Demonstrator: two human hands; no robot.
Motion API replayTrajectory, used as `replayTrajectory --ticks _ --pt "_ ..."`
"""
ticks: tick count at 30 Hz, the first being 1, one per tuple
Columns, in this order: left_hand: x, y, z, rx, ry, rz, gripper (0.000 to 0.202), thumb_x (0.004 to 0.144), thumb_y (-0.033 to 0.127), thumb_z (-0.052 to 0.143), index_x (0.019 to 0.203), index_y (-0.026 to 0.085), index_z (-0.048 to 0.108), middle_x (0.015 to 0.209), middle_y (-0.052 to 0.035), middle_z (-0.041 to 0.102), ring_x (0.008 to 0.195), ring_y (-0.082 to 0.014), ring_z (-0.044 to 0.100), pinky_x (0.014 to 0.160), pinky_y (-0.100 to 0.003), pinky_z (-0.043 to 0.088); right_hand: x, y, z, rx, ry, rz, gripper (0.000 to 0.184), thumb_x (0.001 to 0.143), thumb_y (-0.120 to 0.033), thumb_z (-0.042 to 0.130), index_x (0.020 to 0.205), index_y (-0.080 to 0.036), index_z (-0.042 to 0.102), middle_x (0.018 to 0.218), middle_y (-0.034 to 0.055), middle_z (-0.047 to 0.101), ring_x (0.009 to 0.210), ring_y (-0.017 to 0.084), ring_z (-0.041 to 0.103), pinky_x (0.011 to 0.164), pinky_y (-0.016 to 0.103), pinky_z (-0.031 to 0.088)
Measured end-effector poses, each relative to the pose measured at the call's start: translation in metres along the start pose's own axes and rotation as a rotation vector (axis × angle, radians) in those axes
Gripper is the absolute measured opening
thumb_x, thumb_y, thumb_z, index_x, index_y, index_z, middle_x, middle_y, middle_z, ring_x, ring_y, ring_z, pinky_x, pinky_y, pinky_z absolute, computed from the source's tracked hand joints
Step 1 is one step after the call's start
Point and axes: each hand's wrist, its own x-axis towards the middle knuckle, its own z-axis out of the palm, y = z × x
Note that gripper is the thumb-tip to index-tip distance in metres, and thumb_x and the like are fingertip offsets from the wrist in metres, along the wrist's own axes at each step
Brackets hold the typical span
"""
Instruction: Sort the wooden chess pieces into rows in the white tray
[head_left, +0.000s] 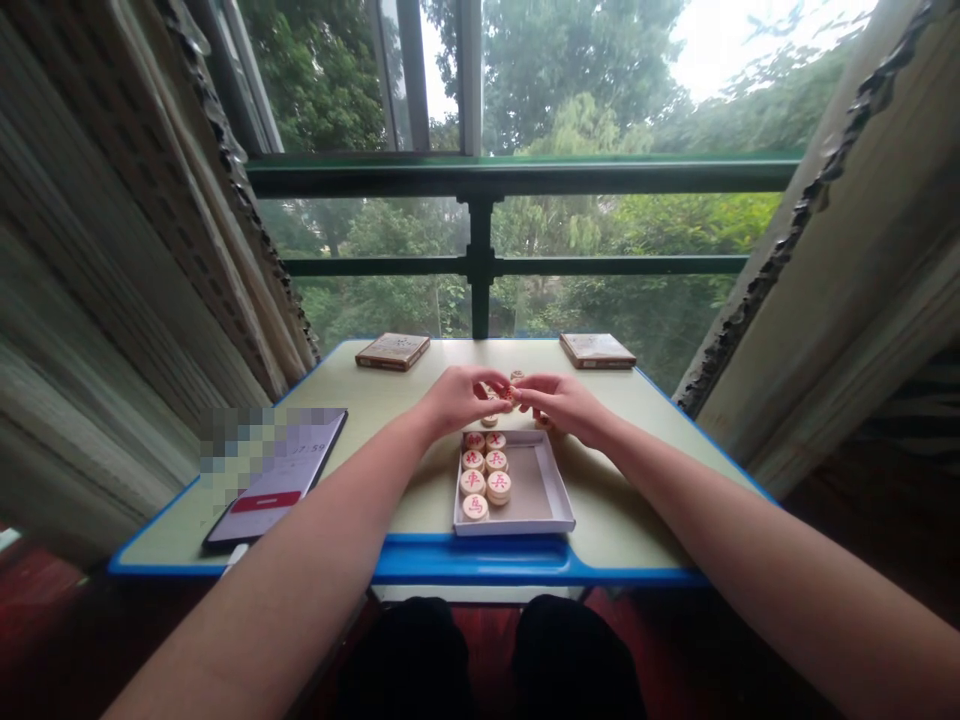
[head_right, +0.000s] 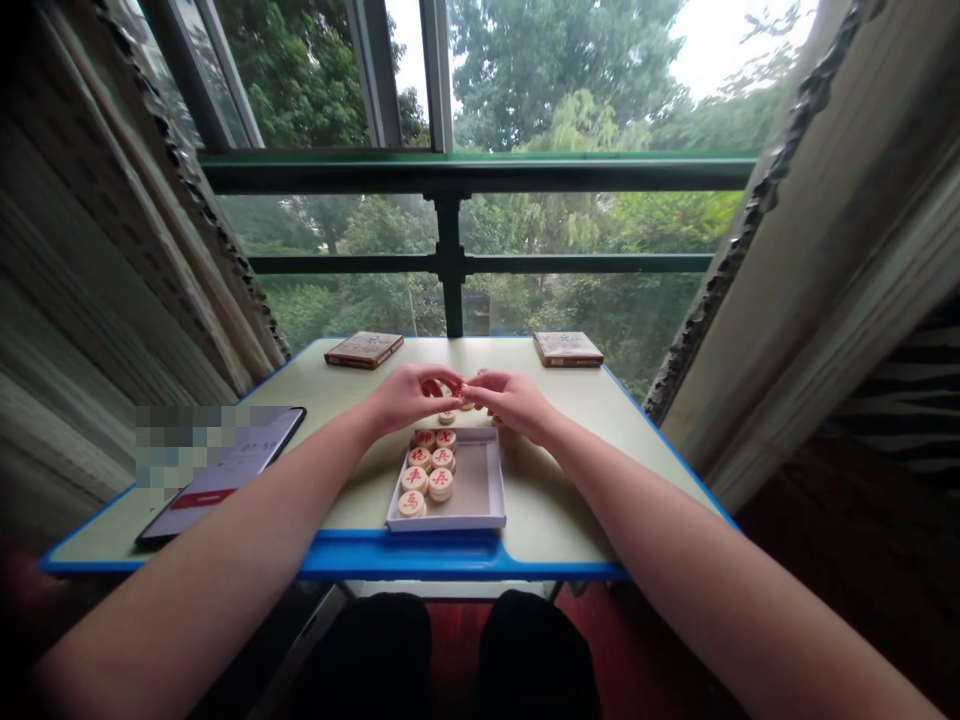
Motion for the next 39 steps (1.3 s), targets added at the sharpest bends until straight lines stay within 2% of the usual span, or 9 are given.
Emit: replayTrajectory --ticks 6,10,13,16,21,23,27,34,39 --pt "-0.001 -0.003 -0.003 -0.092 -0.010 -0.083 0.049 0.064 0.045 0.070 0.101 0.013 0.067 0.082 -0.0088 0.070 0.058 -0.0118 0.058 0.053 -0.023 0.046 -0.005 -0.009 -0.006 -0.096 -0.072 0.010 0.026 0.071 -0.037 0.061 0.081 -0.014 0.068 0.073 0.0047 0.067 0.062 0.012 0.056 0.052 0.021 0.040" --pt "0.000 -0.007 -0.008 -0.149 0.118 -0.106 0.049 0.070 0.053 0.062 0.090 0.010 0.069 0.074 -0.0088 0.068 0.055 -0.0112 0.056 0.052 -0.023 0.046 -0.018 -0.029 -0.016 -0.434 -0.260 -0.028 0.032 0.065 -0.031 0.067 0.093 -0.016 0.068 0.075 0.0031 0.068 0.064 0.013 0.057 0.057 0.022 0.041" --pt "0.001 -0.013 -0.009 -0.162 0.122 -0.129 0.048 0.069 0.055 0.060 0.082 0.010 0.069 0.069 -0.0076 0.067 0.053 -0.0104 0.054 0.050 -0.022 0.045 -0.027 -0.045 -0.022 -0.531 -0.341 -0.053 0.033 0.068 -0.036 0.065 0.094 -0.015 0.068 0.083 0.0046 0.068 0.070 0.014 0.059 0.060 0.023 0.042" --pt "0.003 -0.018 -0.006 -0.133 0.080 -0.167 0.047 0.067 0.054 0.063 0.081 0.010 0.070 0.067 -0.0069 0.067 0.053 -0.0108 0.054 0.050 -0.022 0.044 -0.034 -0.053 -0.022 -0.554 -0.466 -0.035 0.033 0.071 -0.038 0.063 0.095 -0.015 0.067 0.083 0.0046 0.068 0.070 0.014 0.059 0.059 0.023 0.042" --pt "0.000 -0.012 -0.008 -0.082 -0.094 -0.162 0.039 0.068 0.047 0.064 0.079 0.010 0.071 0.067 -0.0072 0.067 0.055 -0.0115 0.056 0.051 -0.023 0.043 -0.042 -0.056 -0.020 -0.631 -0.716 -0.004 0.030 0.068 -0.035 0.066 0.091 -0.015 0.067 0.081 0.0033 0.067 0.068 0.013 0.058 0.057 0.021 0.040" --pt "-0.002 -0.005 -0.011 -0.075 -0.167 -0.171 0.035 0.069 0.043 0.063 0.074 0.009 0.071 0.064 -0.0076 0.067 0.051 -0.0112 0.055 0.049 -0.022 0.043 -0.043 -0.056 -0.020 -0.668 -0.728 0.001 0.030 0.069 -0.035 0.066 0.090 -0.015 0.067 0.081 0.0033 0.066 0.068 0.013 0.057 0.057 0.021 0.040" --pt "-0.005 0.007 -0.016 -0.070 -0.190 -0.191 0.031 0.071 0.038 0.061 0.070 0.008 0.071 0.062 -0.0085 0.067 0.052 -0.0124 0.058 0.049 -0.022 0.043 -0.038 -0.053 -0.021 -0.650 -0.695 0.037 0.029 0.071 -0.036 0.063 0.091 -0.015 0.065 0.083 0.0041 0.066 0.071 0.014 0.058 0.061 0.022 0.041" --pt "-0.008 0.007 -0.021 -0.009 -0.275 -0.281 0.036 0.070 0.041 0.061 0.075 0.007 0.071 0.066 -0.0100 0.068 0.055 -0.0141 0.059 0.045 -0.021 0.037 -0.022 -0.033 -0.025 -0.493 -0.695 0.069 0.031 0.070 -0.038 0.064 0.090 -0.014 0.064 0.080 0.0027 0.066 0.073 0.015 0.057 0.064 0.023 0.041" --pt "-0.009 0.007 -0.023 0.019 -0.368 -0.310 0.034 0.065 0.042 0.064 0.075 0.010 0.072 0.067 -0.0054 0.067 0.057 -0.0124 0.054 0.048 -0.022 0.035 -0.024 -0.037 -0.024 -0.474 -0.665 0.085 0.036 0.069 -0.041 0.066 0.091 -0.013 0.065 0.082 0.0040 0.066 0.076 0.016 0.057 0.065 0.024 0.041"
